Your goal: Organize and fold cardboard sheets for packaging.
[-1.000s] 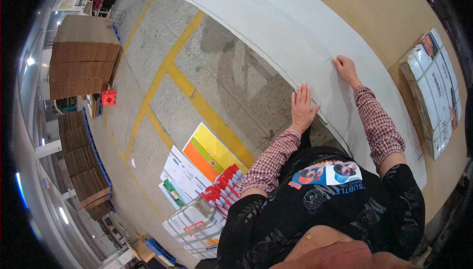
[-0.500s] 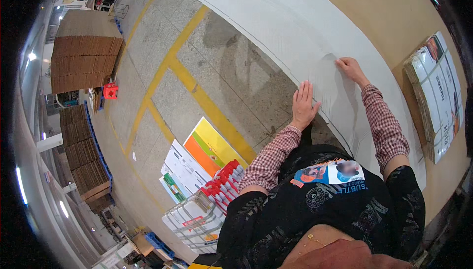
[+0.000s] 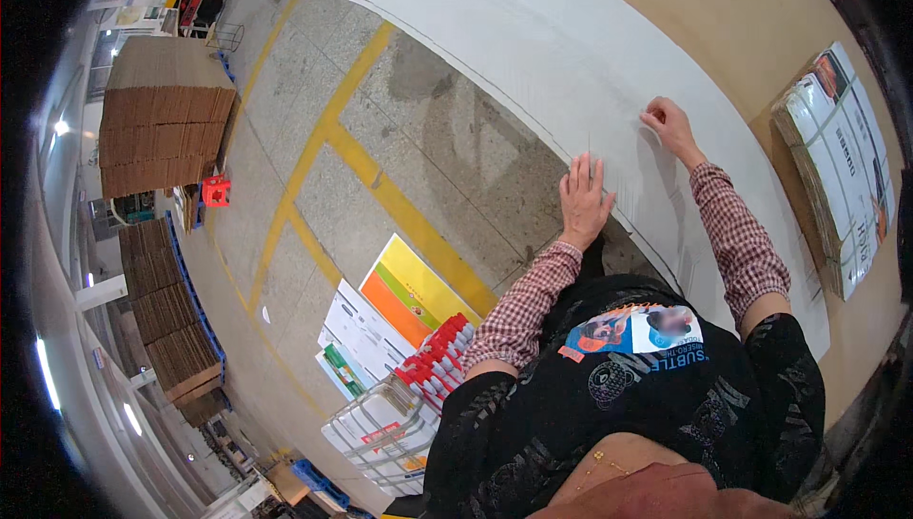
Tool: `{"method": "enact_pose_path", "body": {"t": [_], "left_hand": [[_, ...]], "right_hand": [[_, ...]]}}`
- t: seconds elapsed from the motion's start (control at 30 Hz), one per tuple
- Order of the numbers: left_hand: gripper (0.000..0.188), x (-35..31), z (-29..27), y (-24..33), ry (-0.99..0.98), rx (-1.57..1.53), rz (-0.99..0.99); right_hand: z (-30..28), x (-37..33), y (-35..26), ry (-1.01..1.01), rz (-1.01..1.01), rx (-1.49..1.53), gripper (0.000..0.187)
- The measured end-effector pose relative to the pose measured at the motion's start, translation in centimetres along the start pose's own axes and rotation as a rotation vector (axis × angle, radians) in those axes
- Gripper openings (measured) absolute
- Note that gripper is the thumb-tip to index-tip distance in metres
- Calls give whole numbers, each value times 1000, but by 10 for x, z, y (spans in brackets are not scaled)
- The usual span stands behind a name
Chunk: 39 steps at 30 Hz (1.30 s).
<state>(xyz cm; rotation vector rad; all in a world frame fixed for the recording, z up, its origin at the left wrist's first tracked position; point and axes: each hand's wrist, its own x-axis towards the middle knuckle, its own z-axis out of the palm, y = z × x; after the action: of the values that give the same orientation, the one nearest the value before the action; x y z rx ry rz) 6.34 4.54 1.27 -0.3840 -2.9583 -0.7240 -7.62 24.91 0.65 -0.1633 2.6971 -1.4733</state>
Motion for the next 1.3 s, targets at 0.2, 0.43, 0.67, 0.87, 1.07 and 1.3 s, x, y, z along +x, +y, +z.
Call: {"method": "enact_pose_path", "body": {"t": [0.2,0.43,0.67,0.87,1.07,1.3], "left_hand": [[68,-3,3,21,-88,19,22],[71,-8,3,11,-84,0,47],[70,-10,3,12,-69,-50,43],[69,-10,4,7,-51,-43,61],[67,-10,5,5,-37,-9,49],[66,-8,5,6,-23,12,75]], "right_hand": [[-11,6,-5,-102,-213,-159,13],[-16,4,-18,-252,-174,-197,21],[-18,12,-17,-235,-188,-136,21],[-15,-2,11,-316,81,-190,32],[-4,-21,9,-207,17,-123,34],[-9,-22,15,-216,18,-146,30]]}}
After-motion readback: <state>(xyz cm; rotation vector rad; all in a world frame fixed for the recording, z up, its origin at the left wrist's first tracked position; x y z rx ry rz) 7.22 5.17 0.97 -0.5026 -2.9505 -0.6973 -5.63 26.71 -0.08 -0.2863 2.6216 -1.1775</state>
